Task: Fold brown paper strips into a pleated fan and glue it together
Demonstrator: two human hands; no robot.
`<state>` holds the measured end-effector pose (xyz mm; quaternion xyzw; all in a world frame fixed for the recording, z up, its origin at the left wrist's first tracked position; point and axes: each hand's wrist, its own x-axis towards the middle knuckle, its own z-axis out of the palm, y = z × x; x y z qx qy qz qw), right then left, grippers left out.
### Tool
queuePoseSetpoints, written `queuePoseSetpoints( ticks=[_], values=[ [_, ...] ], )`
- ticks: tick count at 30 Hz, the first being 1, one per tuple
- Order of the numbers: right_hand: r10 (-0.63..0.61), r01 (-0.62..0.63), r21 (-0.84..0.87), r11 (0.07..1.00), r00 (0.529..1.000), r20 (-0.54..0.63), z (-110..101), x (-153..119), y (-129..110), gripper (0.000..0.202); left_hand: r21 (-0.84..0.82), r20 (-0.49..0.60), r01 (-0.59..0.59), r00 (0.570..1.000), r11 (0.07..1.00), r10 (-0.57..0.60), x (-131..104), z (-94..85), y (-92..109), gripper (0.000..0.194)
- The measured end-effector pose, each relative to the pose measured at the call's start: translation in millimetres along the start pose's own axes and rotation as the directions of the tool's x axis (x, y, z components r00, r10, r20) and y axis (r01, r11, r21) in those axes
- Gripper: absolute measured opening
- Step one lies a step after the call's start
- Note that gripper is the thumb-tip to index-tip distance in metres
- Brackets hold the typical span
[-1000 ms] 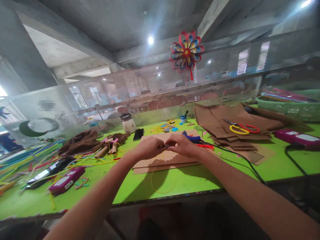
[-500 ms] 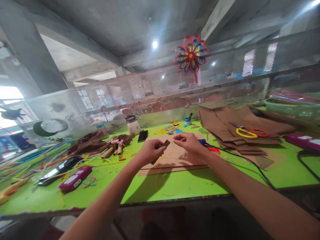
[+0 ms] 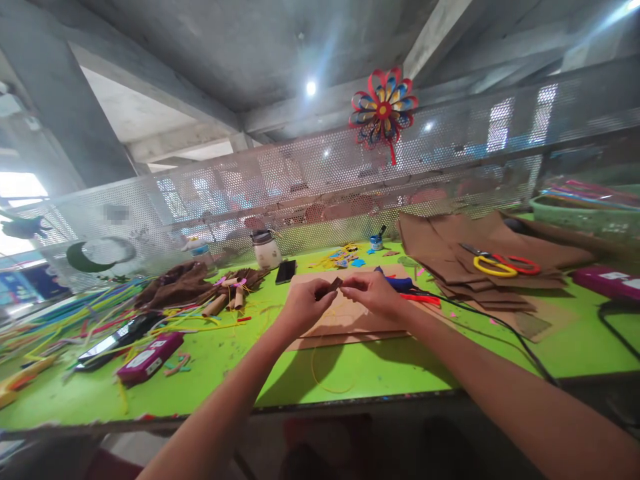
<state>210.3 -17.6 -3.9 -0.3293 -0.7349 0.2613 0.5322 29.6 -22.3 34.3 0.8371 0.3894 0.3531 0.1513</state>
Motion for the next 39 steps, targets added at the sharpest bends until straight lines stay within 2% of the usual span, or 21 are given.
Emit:
queuePoseSetpoints(
  ticks=[4,7,9,10,13,14,17,19,21,22,24,28,30,31,35,39],
  values=[
    [-0.039,0.036,-0.033,0.999,0.996,-0.086,-2.2,-0.2,-5.2,0.014,0.024,-0.021,-0.087,0.996,0.996,0.088,-2.7,0.0,-3.2,0.023],
    [-0.033,0.021,-0.060,0.998,0.975,-0.221,-7.1,-0.7,-9.8,0.017,0.031,-0.028,-0.094,0.995,0.995,0.095,-5.3,-3.9,-3.1,0.022],
    [-0.053,0.041,-0.053,0.998,0.968,-0.247,-10.1,-1.4,-12.6,0.013,0.049,-0.025,-0.096,0.995,0.994,0.097,-6.8,-6.8,-3.0,0.021],
    [-0.081,0.070,-0.053,0.996,0.972,-0.219,-10.9,-1.8,-13.9,0.016,0.060,-0.021,-0.100,0.995,0.993,0.101,-7.6,-8.0,-3.0,0.020],
    [-0.175,0.171,-0.073,0.982,0.983,-0.051,-9.0,-3.5,-16.8,0.046,0.084,-0.006,-0.134,0.991,0.987,0.135,-9.7,-9.5,-3.6,0.021],
    [-0.186,0.186,-0.080,0.979,0.983,0.006,-7.3,-4.0,-17.0,0.050,0.096,0.012,-0.143,0.990,0.985,0.143,-10.4,-9.4,-3.6,0.022],
    [-0.168,0.177,-0.084,0.981,0.980,0.103,-2.1,-4.6,-14.3,0.036,0.143,0.111,-0.135,0.987,0.980,0.120,-11.7,-9.9,-1.6,0.027],
    [-0.154,0.163,-0.079,0.983,0.981,0.115,-1.1,-4.4,-9.9,0.023,0.156,0.216,-0.106,0.974,0.982,0.070,-11.0,-13.5,1.1,0.031],
    [-0.133,0.141,-0.066,0.988,0.985,0.111,-2.6,-4.1,-5.3,0.019,0.141,0.328,-0.077,0.944,0.987,0.027,-7.9,-21.8,3.0,0.037],
    [-0.115,0.122,-0.054,0.991,0.987,0.109,-3.9,-4.0,-3.5,0.019,0.123,0.385,-0.067,0.923,0.990,0.014,-5.5,-27.7,3.0,0.040],
    [-0.067,0.068,-0.005,0.998,0.992,0.109,-6.8,-4.2,-2.0,0.019,0.064,0.382,-0.015,0.924,0.998,-0.010,0.4,-41.9,0.7,0.048],
    [0.036,-0.060,0.198,0.978,0.991,0.126,-11.1,-5.5,-6.1,0.017,-0.137,0.182,0.096,0.981,0.986,-0.070,7.6,-68.5,-5.8,0.054],
    [0.082,-0.118,0.299,0.947,0.988,0.131,-12.8,-6.3,-9.4,0.019,-0.214,0.121,0.127,0.987,0.969,-0.103,4.7,-74.7,-5.1,0.053],
    [0.098,-0.136,0.334,0.932,0.987,0.130,-13.8,-6.7,-10.8,0.019,-0.264,0.123,0.142,0.986,0.954,-0.113,1.5,-75.4,-3.6,0.053],
    [0.121,-0.156,0.391,0.907,0.986,0.113,-18.5,-8.0,-12.6,0.020,-0.475,0.244,0.214,0.964,0.853,-0.106,-16.3,-67.0,2.6,0.051],
    [0.141,-0.170,0.405,0.898,0.985,0.102,-21.8,-9.0,-12.2,0.019,-0.679,0.262,0.250,0.961,0.690,-0.090,-29.2,-55.8,0.6,0.054]
  ],
)
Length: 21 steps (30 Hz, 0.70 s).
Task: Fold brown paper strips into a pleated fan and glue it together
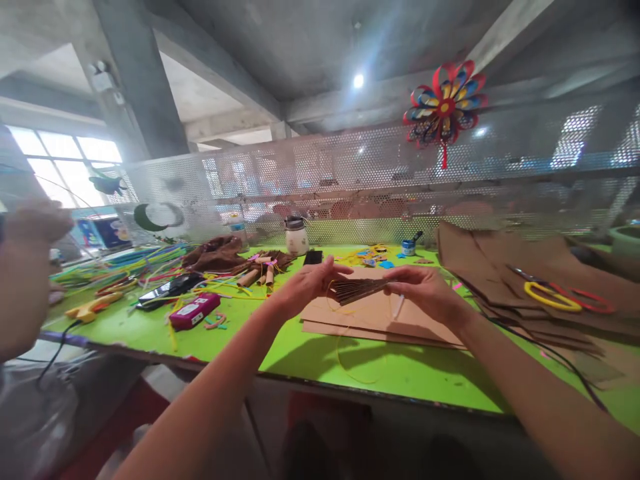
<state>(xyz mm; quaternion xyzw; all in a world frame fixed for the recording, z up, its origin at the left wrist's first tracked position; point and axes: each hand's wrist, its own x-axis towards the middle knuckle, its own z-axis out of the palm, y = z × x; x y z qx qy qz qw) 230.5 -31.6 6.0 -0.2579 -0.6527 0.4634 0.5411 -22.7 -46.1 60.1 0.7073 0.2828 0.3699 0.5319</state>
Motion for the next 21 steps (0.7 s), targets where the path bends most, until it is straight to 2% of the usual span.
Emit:
queuePoseSetpoints(
  ticks=[3,5,7,11,13,16,21],
  values=[
    [-0.010,0.010,-0.031,0.999,1.000,-0.006,-0.7,-0.4,-1.1,0.018,-0.141,0.109,0.070,0.993,0.987,-0.055,-5.2,3.3,-9.1,0.057],
    [-0.023,0.022,-0.051,0.998,1.000,-0.019,-1.0,-0.2,-1.8,0.018,-0.176,0.185,0.144,0.976,0.974,-0.111,-10.6,6.2,-15.1,0.058],
    [-0.030,0.027,-0.059,0.998,0.999,-0.034,-1.6,0.4,-2.0,0.019,-0.169,0.198,0.192,0.967,0.967,-0.157,-18.0,8.4,-20.0,0.057],
    [-0.007,0.005,-0.042,0.999,0.999,-0.044,-3.2,1.6,-1.7,0.022,-0.009,0.042,0.175,0.984,0.984,-0.175,-35.9,3.6,-21.0,0.039],
    [0.001,-0.002,-0.038,0.999,0.999,-0.039,-4.2,1.7,-2.0,0.022,0.112,0.033,0.183,0.982,0.977,-0.187,-44.1,-4.4,-16.1,0.036],
    [-0.006,0.004,-0.055,0.998,1.000,-0.023,-6.4,1.3,-3.3,0.022,0.284,-0.008,0.207,0.977,0.936,-0.214,-55.2,-21.0,-4.5,0.033],
    [-0.021,0.021,-0.104,0.994,1.000,-0.007,-8.5,0.9,-5.7,0.024,0.489,-0.188,0.297,0.954,0.820,-0.234,-77.7,-53.1,7.9,0.033]
  ],
)
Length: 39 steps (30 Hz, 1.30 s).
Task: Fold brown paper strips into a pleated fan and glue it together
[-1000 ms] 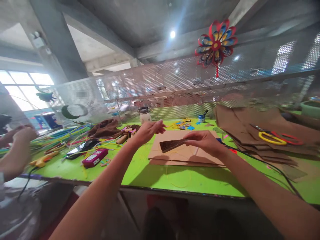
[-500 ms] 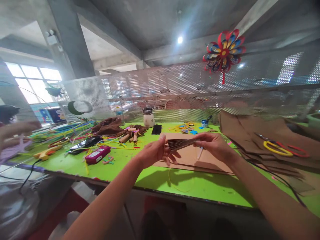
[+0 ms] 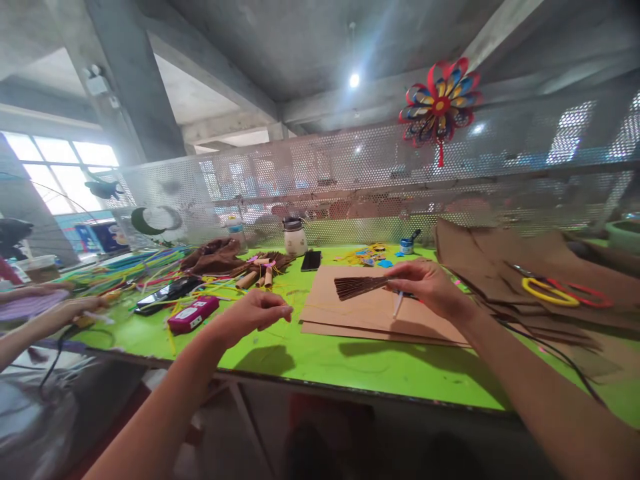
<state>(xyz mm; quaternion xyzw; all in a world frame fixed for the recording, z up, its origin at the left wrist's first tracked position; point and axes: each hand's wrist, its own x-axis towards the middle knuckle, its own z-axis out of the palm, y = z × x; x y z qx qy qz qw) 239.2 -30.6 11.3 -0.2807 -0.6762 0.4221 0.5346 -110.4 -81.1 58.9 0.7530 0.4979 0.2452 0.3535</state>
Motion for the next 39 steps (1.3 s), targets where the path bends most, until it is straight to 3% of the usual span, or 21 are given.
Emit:
queuePoseSetpoints(
  ticks=[5,10,17,23,29,31,33,36,39],
  values=[
    [0.008,-0.008,-0.030,1.000,1.000,0.014,2.7,-0.7,1.0,0.023,-0.106,-0.145,-0.129,0.983,0.986,0.113,-11.9,-8.1,-21.2,0.032],
    [0.016,-0.015,-0.058,0.998,0.999,0.028,2.1,-0.5,4.1,0.024,-0.305,-0.310,-0.157,0.949,0.939,0.058,-5.0,7.4,-28.7,0.020],
    [-0.021,0.023,-0.050,0.999,0.999,0.038,0.7,1.3,4.3,0.018,-0.445,-0.479,-0.248,0.878,0.860,0.005,-2.3,17.2,-37.5,0.024],
    [-0.021,0.022,-0.020,1.000,0.999,0.050,6.4,0.3,-2.5,0.019,-0.590,-0.550,-0.352,0.834,0.726,-0.042,0.0,20.9,-34.5,0.023],
    [-0.002,0.001,0.124,0.992,1.000,0.010,-4.7,3.9,0.5,0.024,-0.824,-0.423,-0.339,0.901,0.455,-0.095,4.9,13.6,-3.3,0.034],
    [0.017,-0.014,0.207,0.978,1.000,-0.011,-9.9,4.7,0.5,0.025,-0.833,-0.460,-0.395,0.884,0.387,-0.088,2.8,7.2,13.5,0.036],
    [0.023,-0.020,0.249,0.968,1.000,-0.011,-13.2,4.8,-1.0,0.024,-0.808,-0.503,-0.456,0.864,0.374,-0.034,-0.7,1.6,31.5,0.040],
    [0.008,-0.011,0.242,0.970,1.000,0.013,-14.9,4.0,-4.4,0.022,-0.773,-0.543,-0.542,0.834,0.330,0.100,-4.9,-3.2,57.7,0.044],
    [-0.014,0.007,0.230,0.973,1.000,0.027,-16.2,3.1,-8.2,0.020,-0.778,-0.552,-0.568,0.822,0.269,0.140,-2.8,-5.4,75.4,0.039]
  ],
)
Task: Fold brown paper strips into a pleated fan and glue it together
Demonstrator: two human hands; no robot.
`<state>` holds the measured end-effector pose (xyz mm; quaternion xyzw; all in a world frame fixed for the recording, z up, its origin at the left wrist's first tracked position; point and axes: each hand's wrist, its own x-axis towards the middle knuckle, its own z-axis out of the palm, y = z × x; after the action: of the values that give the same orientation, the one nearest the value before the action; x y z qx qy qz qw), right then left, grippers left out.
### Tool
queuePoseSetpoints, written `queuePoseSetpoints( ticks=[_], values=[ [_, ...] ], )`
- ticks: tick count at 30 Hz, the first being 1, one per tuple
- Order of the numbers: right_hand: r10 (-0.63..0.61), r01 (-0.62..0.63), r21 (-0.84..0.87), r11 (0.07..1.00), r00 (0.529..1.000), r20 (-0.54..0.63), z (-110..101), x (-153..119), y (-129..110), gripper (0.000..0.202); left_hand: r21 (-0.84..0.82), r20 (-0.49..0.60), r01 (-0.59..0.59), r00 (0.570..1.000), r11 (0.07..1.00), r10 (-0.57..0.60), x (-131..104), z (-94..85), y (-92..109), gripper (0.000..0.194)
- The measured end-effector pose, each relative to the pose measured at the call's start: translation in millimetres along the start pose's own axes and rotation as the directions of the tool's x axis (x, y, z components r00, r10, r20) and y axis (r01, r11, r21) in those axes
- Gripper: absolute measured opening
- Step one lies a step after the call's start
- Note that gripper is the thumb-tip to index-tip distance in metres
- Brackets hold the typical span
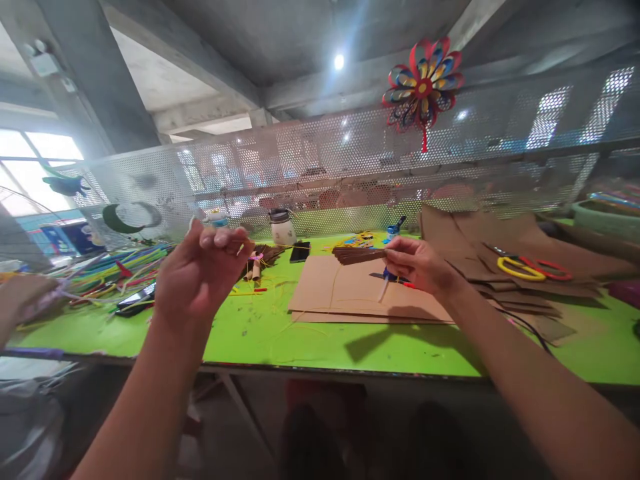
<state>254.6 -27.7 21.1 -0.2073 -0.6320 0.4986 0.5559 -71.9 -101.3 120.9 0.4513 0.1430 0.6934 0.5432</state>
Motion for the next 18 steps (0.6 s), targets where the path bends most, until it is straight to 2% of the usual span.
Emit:
queuePoseSetpoints(
  ticks=[3,6,9,13,15,18],
  values=[
    [-0.031,0.031,0.007,0.999,0.999,-0.022,-1.9,-0.8,-4.0,0.020,0.035,-0.025,0.064,0.998,0.997,-0.063,8.2,1.8,-3.1,0.039],
    [-0.052,0.053,0.022,0.998,0.998,-0.033,-2.4,-1.6,-6.5,0.018,0.060,-0.066,0.109,0.992,0.992,-0.105,12.7,-6.5,-11.9,0.041],
    [-0.035,0.036,0.019,0.999,0.999,-0.033,2.2,-2.4,-7.1,0.020,0.002,-0.105,0.109,0.989,0.994,-0.108,11.6,-16.6,-21.5,0.041],
    [-0.036,0.036,-0.004,0.999,0.999,-0.025,14.9,-2.6,-6.1,0.022,-0.110,-0.184,0.119,0.973,0.987,-0.137,10.3,-33.3,-31.2,0.041],
    [-0.051,0.050,-0.028,0.998,0.999,-0.016,21.3,-2.0,-4.4,0.022,-0.128,-0.254,0.146,0.951,0.981,-0.174,10.6,-44.5,-34.5,0.041],
    [-0.070,0.071,-0.060,0.996,0.997,0.010,27.2,-0.6,-0.7,0.019,-0.125,-0.337,0.131,0.927,0.983,-0.166,8.7,-60.5,-38.4,0.040]
  ],
)
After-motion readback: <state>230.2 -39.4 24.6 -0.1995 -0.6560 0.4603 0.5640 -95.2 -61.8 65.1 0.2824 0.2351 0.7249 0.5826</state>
